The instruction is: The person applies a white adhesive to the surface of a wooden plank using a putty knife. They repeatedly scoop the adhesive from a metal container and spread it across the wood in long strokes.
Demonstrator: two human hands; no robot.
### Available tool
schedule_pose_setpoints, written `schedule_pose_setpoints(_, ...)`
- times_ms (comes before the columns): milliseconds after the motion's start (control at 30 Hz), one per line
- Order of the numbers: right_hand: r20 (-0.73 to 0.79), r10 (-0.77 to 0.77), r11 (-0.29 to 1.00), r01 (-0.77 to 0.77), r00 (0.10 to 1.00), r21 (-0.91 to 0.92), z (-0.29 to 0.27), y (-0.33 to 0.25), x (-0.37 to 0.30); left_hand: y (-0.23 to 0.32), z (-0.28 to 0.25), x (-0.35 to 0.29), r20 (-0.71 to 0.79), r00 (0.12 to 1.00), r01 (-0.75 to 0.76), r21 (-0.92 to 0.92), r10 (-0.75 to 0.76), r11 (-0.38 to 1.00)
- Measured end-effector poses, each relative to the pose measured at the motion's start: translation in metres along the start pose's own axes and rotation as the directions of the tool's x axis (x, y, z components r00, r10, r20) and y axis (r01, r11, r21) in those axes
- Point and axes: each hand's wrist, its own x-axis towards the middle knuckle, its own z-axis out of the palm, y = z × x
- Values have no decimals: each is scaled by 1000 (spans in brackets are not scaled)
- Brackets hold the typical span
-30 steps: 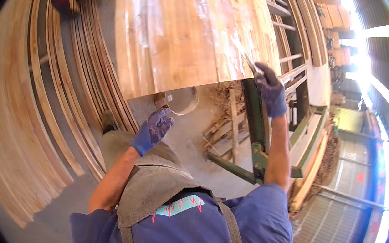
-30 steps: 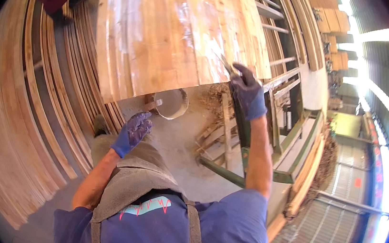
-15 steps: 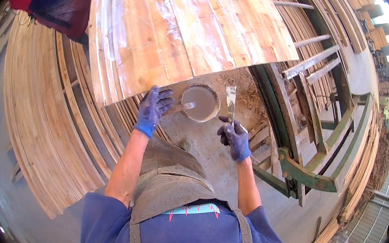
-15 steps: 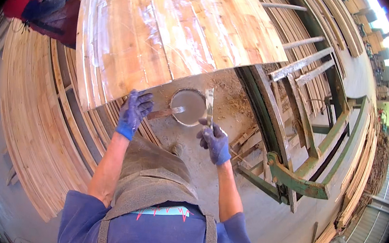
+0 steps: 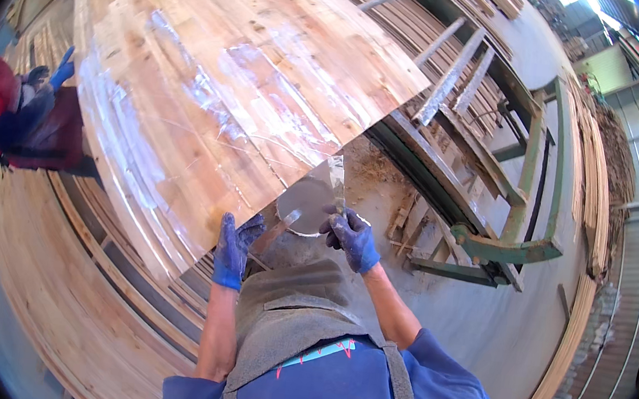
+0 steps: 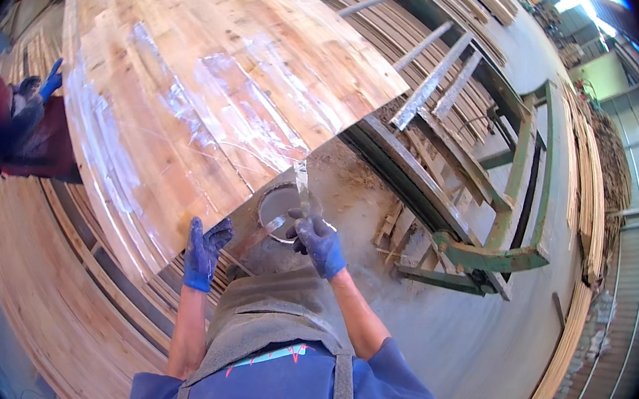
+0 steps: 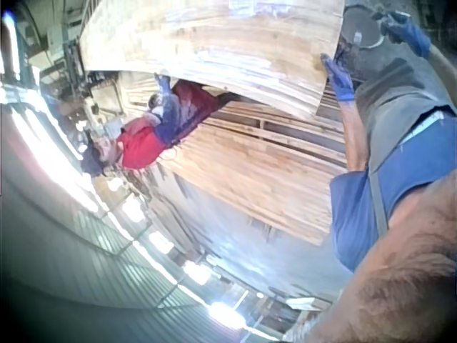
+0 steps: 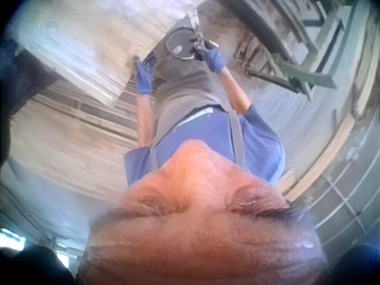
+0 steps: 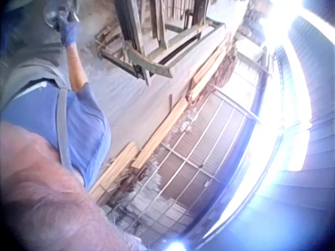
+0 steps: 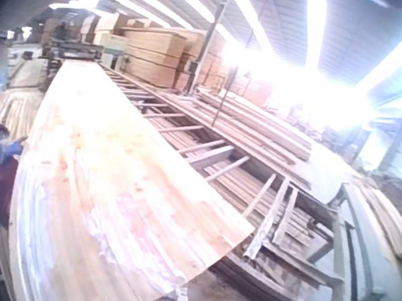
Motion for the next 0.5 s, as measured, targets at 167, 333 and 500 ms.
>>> schedule_pose_setpoints(167, -86, -12, 1000, 10, 996, -21, -26, -7, 23, 1, -6, 0, 13, 999, -34, 86, 33, 996)
schedule_pose_setpoints(333, -168, -66, 998, 69, 984, 13, -85, -22, 59, 7, 11, -2, -38, 984, -163, 181, 173, 970)
schedule_pose_setpoints(500, -260, -230, 970, 242, 938, 16, -137, -105, 119, 3, -4, -5, -266, 955, -134, 19, 134, 991)
